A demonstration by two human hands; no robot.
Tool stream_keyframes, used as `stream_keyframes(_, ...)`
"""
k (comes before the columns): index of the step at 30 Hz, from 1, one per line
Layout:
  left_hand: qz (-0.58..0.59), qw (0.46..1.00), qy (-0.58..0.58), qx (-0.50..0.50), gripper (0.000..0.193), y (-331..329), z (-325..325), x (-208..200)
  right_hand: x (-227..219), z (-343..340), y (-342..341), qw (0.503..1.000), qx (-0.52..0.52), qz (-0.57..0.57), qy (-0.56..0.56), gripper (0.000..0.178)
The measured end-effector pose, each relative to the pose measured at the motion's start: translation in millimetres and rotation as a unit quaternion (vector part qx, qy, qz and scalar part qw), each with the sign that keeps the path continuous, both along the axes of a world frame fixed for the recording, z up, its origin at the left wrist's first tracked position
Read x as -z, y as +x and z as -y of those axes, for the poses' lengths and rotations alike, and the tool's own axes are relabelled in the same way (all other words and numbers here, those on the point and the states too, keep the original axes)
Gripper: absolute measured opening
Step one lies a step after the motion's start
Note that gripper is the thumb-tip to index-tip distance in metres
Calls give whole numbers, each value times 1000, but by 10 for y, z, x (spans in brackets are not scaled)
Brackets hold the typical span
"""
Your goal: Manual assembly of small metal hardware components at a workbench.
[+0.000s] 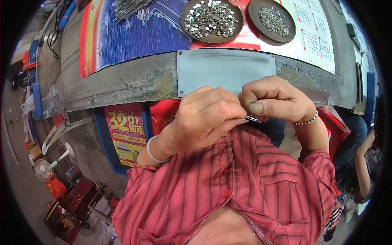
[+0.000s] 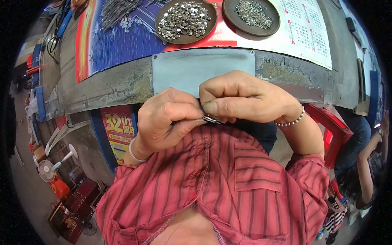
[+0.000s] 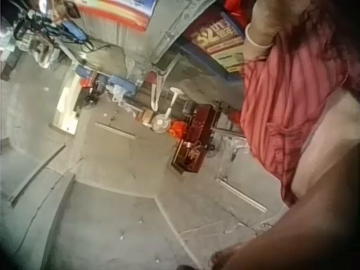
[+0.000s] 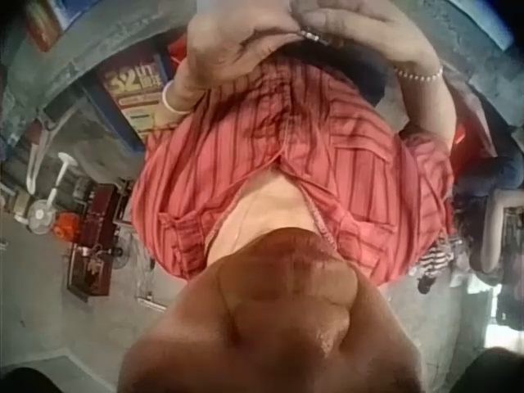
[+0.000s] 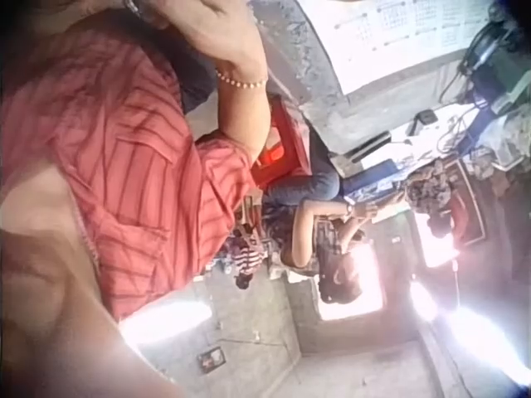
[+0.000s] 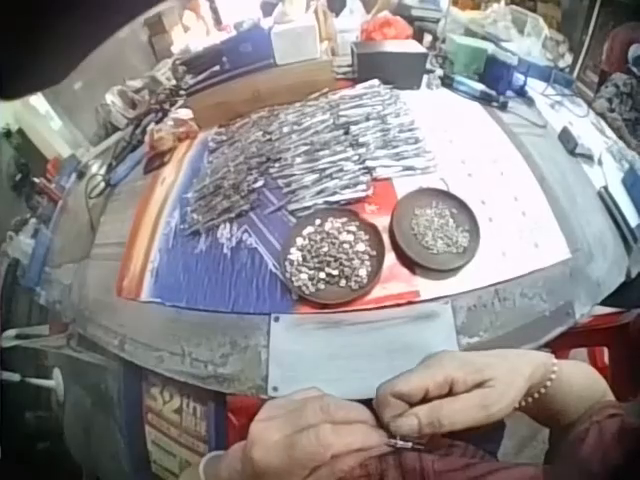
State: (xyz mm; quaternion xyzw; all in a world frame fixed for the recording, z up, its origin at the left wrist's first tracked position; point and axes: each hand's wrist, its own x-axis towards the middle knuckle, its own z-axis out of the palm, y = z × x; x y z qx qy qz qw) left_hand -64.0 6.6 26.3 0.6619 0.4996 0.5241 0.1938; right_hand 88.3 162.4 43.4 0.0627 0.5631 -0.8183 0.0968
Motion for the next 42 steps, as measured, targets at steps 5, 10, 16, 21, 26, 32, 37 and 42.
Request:
stream_keyframes(5, -7, 1000, 12, 6, 25, -27, 14, 7, 60, -16, -25, 999, -35, -24, 14, 28)
stream_keyframes(10, 28, 999, -3, 21, 24, -48, 14, 28, 55, -66, -92, 990, -87, -92, 62, 22)
stream_keyframes(16, 80, 993, -41, 74, 26, -78, 43, 6, 32, -118, -202, 977, -176, -103, 69, 17)
stream_keyframes(21, 50, 997, -37, 56, 22, -103, 43, 92, -180, -85, -254, 927, -157, -184, 287, 12)
stream_keyframes(26, -34, 997, -45, -53, 27, -169, -7, 152, -361, 289, -203, 674, -49, -139, 724, 12)
stream_keyframes(32, -60, 988, -45, -134, 27, -274, 40, 200, -196, -50, -328, 818, 75, -62, 567, 25)
stream_keyframes(37, 68, 982, -79, -156, 21, -275, 109, 184, 31, -165, -500, 692, 133, -96, 702, 26)
stream_keyframes(42, 150, 970, -122, -148, 16, -233, 173, 176, 118, -182, -653, 638, 90, -82, 760, 26)
